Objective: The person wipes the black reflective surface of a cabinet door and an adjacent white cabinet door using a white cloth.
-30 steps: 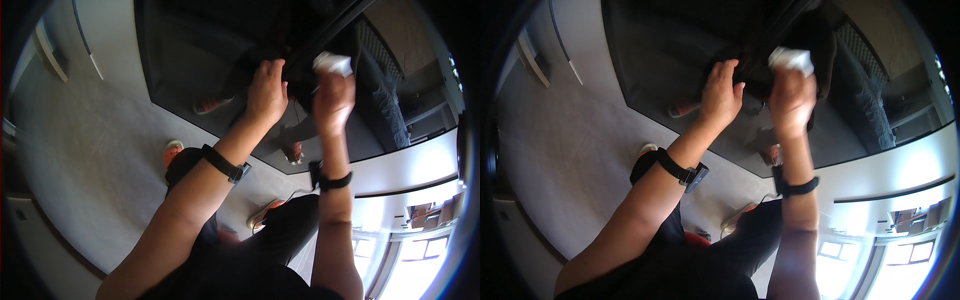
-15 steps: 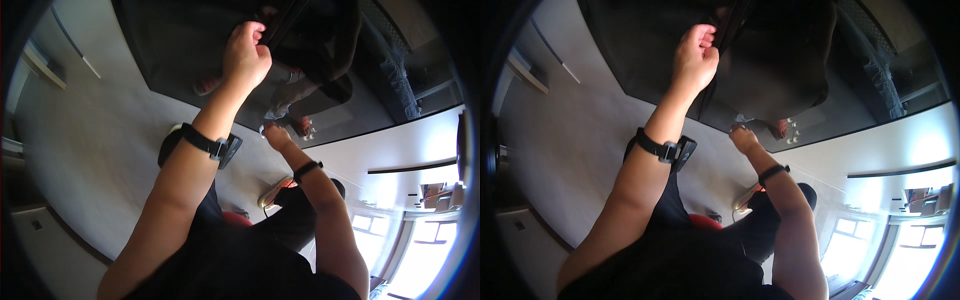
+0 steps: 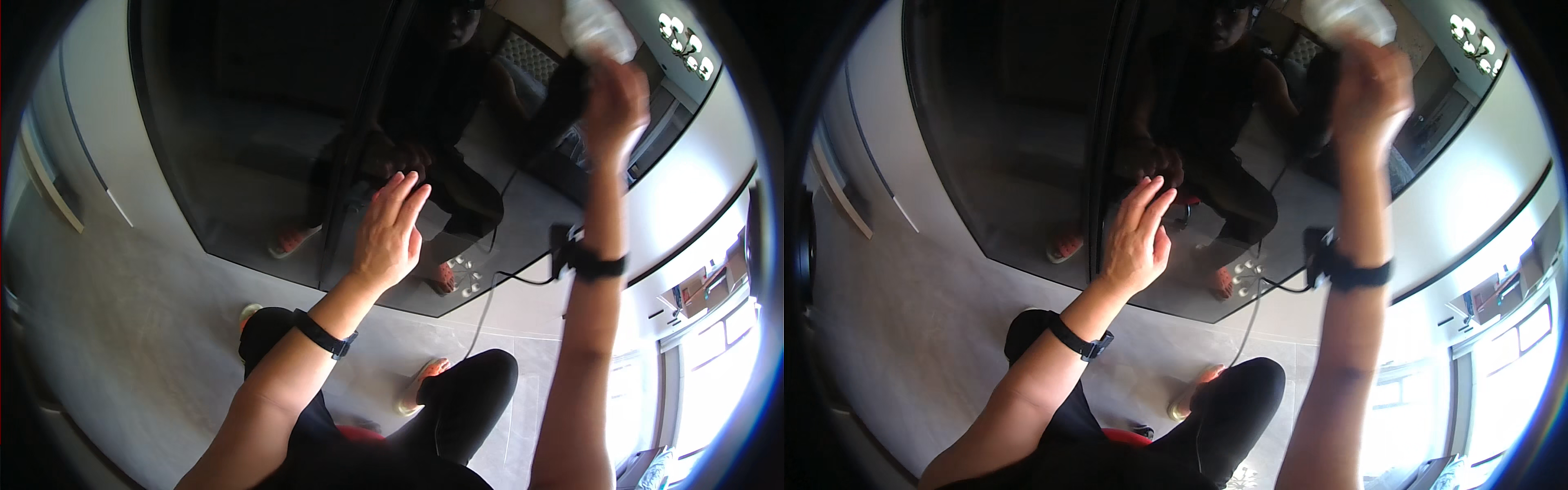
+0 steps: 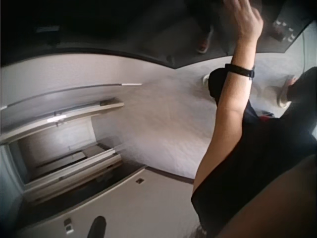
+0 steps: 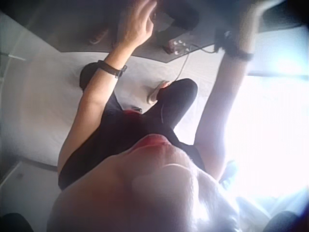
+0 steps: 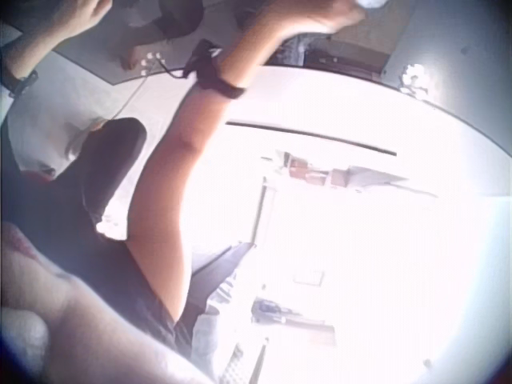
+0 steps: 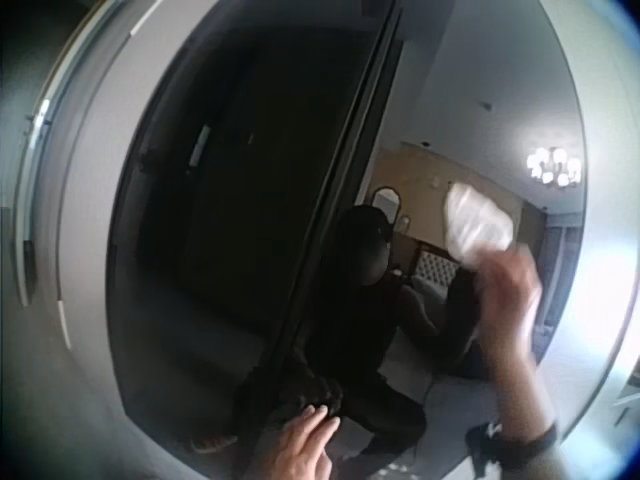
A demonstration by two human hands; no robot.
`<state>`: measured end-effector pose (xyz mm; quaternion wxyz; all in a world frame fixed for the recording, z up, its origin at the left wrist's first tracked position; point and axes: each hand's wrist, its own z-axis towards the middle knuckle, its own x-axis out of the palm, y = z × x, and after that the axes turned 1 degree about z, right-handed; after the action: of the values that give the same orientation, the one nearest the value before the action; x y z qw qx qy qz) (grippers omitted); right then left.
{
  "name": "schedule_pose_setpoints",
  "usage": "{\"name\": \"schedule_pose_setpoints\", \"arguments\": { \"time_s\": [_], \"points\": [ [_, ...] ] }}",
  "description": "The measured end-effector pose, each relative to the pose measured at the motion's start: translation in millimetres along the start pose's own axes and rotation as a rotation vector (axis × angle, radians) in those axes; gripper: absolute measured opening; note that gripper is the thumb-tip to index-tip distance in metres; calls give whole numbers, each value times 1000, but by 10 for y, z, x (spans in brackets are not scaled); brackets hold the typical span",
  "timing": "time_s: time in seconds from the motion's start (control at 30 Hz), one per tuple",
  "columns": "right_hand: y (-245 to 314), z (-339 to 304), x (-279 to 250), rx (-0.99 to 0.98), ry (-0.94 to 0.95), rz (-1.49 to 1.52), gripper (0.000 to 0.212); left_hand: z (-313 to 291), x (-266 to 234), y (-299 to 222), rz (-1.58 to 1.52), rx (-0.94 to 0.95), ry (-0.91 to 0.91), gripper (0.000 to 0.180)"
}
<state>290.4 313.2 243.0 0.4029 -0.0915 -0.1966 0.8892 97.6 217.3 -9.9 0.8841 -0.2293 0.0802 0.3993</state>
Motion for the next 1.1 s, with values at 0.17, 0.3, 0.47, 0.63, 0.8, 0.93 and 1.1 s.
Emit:
{"name": "schedule_pose_setpoints", "arguments": {
  "time_s": [0.17,0.3,0.47,0.63,0.8,0.93,1.1],
  "points": [
    [1477,-2096,-220,210,1039,231,20,-70,-122,116,-49,-95,-122,46],
    [1547,-2919,-656,-9,1659,292,18,-59,-71,136,-77,-73,-86,42],
    [774,-788,-413,-228,378,-9,29,-148,-295,291,3,-95,-70,36],
    [-365,-31,-581,2,65,-300,42,-115,-79,115,-106,-106,-16,33],
    [437,-1392,-434,-9,454,61,37,-122,-173,210,-63,-101,6,31],
    [957,-2939,-1075,211,1927,214,25,-160,-25,143,-115,-93,9,30],
    [277,-2419,-1398,-63,1021,-141,27,-164,-38,76,-132,-83,43,27]
  ]
}}
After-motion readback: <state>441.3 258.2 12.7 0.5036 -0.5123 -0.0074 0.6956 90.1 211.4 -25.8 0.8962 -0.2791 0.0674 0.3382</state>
